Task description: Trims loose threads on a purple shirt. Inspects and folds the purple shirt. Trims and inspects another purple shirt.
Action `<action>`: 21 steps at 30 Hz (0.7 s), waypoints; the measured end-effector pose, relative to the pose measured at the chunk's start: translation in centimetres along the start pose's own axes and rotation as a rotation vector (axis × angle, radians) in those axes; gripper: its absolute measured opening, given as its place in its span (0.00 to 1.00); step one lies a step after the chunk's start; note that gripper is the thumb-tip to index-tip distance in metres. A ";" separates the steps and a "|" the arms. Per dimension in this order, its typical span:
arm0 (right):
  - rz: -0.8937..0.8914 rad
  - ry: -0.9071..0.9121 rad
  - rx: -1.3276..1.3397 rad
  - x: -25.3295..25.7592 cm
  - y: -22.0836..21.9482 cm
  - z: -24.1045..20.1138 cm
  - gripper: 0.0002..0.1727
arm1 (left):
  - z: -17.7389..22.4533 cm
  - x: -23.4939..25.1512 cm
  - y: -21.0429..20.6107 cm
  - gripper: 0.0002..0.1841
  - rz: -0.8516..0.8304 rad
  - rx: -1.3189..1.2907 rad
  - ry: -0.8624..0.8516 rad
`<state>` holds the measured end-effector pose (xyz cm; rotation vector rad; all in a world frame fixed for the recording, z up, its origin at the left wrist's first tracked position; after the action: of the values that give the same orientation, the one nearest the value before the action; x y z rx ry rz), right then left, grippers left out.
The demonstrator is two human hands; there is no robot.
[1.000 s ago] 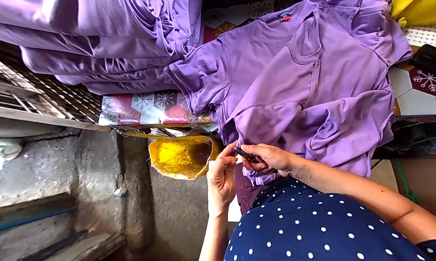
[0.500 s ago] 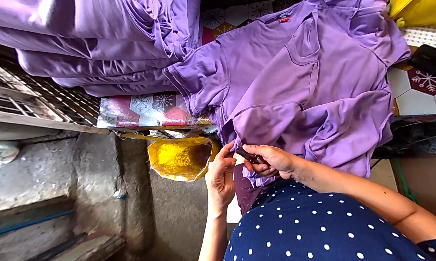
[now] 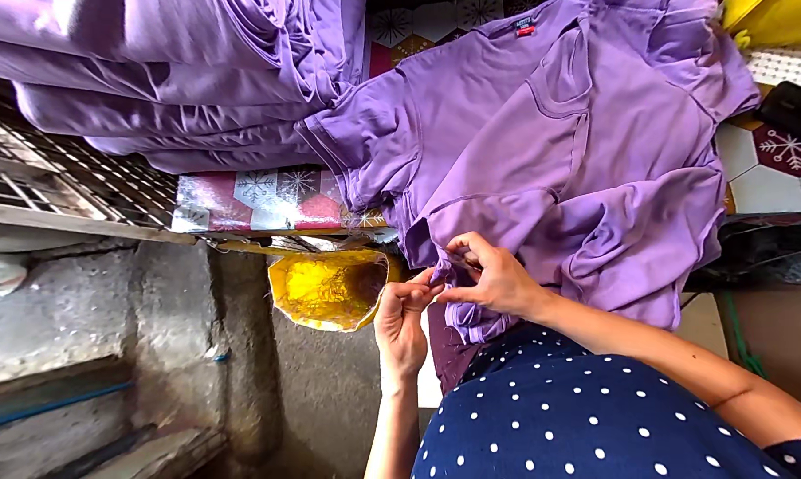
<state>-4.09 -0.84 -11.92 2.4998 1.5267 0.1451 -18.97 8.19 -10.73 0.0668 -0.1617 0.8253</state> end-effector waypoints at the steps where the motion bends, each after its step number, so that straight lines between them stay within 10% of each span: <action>1: -0.006 0.013 -0.062 0.3 -0.1 0.6 0.28 | 0.0 0.2 0.0 0.10 0.029 -0.022 0.053; 4: -0.022 -0.045 -0.073 1.0 -0.3 1.2 0.07 | -0.7 1.5 2.5 0.12 0.164 0.098 0.185; 7: -0.032 -0.119 -0.018 0.9 0.2 0.9 0.04 | -2.9 2.5 9.3 0.09 0.369 0.869 0.297; 10: -0.029 -0.144 -0.007 0.7 0.1 0.8 0.04 | -4.3 2.6 13.1 0.29 0.283 1.363 0.624; 16: 0.017 -0.080 -0.017 0.3 -0.2 0.5 0.06 | 0.0 0.7 2.4 0.21 0.177 0.686 -0.199; 21: 0.083 0.064 -0.056 -0.1 -0.7 0.4 0.06 | -0.8 0.5 -1.4 0.09 0.211 0.626 -0.247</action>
<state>-4.65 -0.72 -12.48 2.5381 1.4217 0.2798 -17.50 7.70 -11.39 0.7532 -0.1383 1.0537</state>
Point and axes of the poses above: each hand's wrist, its own x-axis towards the middle knuckle, its own y-axis out of the back of the hand, z = x × y, the point moved 4 cm from there along x, towards the middle knuckle, and after that the axes turned 6 degrees about x, right-handed, at the moved point
